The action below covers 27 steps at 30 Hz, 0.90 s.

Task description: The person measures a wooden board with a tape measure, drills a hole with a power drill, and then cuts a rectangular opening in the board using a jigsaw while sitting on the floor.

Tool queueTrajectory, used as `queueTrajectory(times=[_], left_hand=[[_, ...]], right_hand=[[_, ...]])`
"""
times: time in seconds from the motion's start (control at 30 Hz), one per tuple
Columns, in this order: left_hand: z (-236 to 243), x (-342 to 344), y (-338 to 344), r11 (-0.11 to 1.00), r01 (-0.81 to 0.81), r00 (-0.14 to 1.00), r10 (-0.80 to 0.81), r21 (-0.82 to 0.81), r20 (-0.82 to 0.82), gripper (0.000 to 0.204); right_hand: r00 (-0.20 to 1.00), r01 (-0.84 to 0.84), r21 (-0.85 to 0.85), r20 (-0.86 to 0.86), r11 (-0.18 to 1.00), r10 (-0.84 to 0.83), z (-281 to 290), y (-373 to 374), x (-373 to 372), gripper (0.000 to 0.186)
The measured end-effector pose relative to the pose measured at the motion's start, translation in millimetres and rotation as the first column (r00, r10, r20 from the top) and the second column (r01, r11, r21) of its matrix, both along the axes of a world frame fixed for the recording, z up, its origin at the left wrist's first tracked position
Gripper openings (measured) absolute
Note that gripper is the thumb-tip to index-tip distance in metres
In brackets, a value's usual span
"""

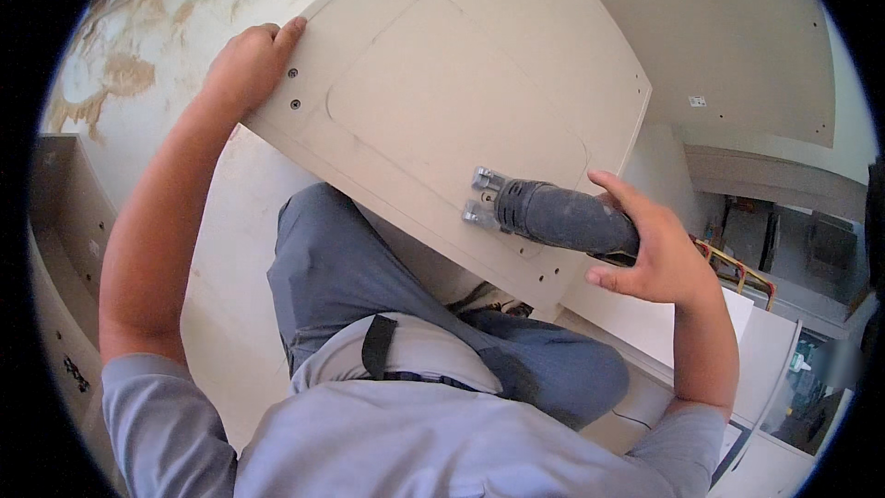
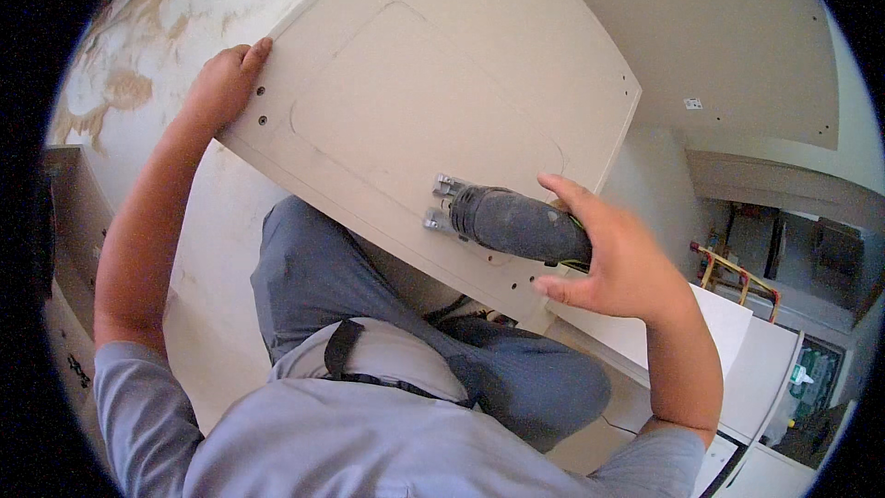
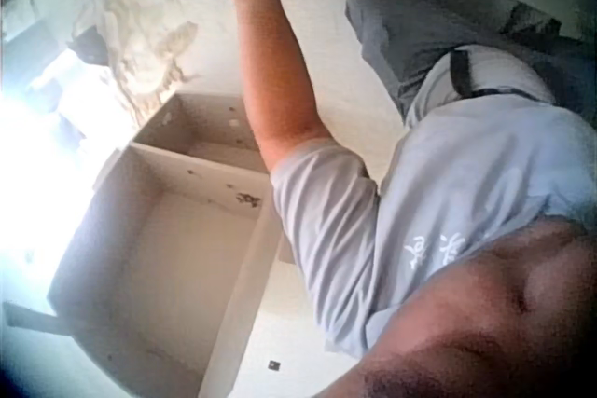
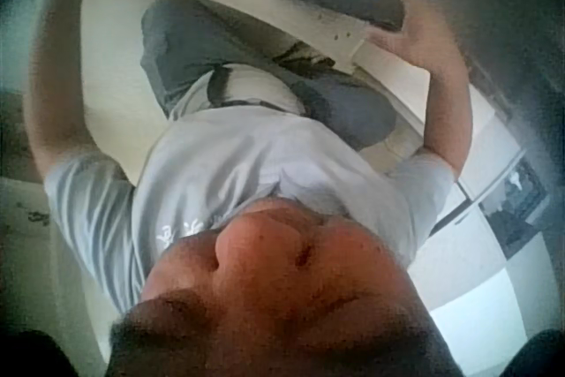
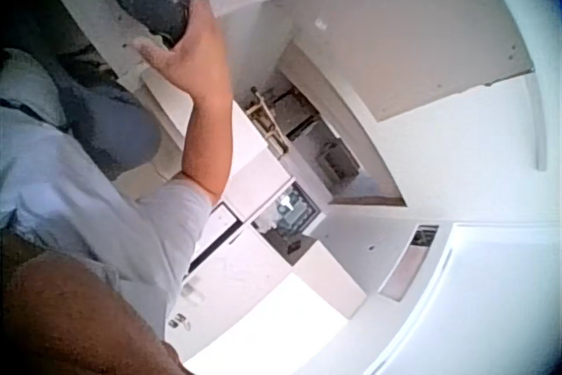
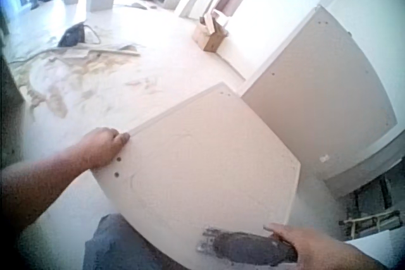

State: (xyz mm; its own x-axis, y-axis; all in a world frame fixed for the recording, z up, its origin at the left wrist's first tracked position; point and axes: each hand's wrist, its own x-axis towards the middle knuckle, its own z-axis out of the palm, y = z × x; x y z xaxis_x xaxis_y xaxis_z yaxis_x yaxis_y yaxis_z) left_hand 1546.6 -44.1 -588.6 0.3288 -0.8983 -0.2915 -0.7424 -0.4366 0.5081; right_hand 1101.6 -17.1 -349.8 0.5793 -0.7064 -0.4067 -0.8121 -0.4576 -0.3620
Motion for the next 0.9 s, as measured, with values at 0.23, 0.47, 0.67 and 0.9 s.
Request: queueTrajectory(times=[0.23, 0.47, 0.67, 0.9], left_hand=[[-4, -2, 0, 0.999, 0.008, 1.0, -0.008, -0.042, -0.007, 0.069], [-8, -1, 1, 0.997, 0.035, 0.999, -0.032, -0.075, 0.043, 0.07], [-8, -3, 0, 0.997, 0.048, 0.996, -0.043, -0.067, 0.074, 0.071], [-6, -3, -2, 0.999, 0.042, 0.999, -0.041, -0.029, 0.018, 0.071]], right_hand=[[0.999, 0.031, 0.178, -0.039, 0.984, -0.024, -9, -10, -5, 0.085], [0.999, 0.022, 0.149, 0.023, 0.989, -0.025, -14, -7, -7, 0.08], [1.0, 0.028, 0.139, 0.0, 0.99, -0.028, -12, -4, -2, 0.076], [0.997, 0.073, 0.17, -0.001, 0.983, -0.074, -10, -3, -2, 0.074]])
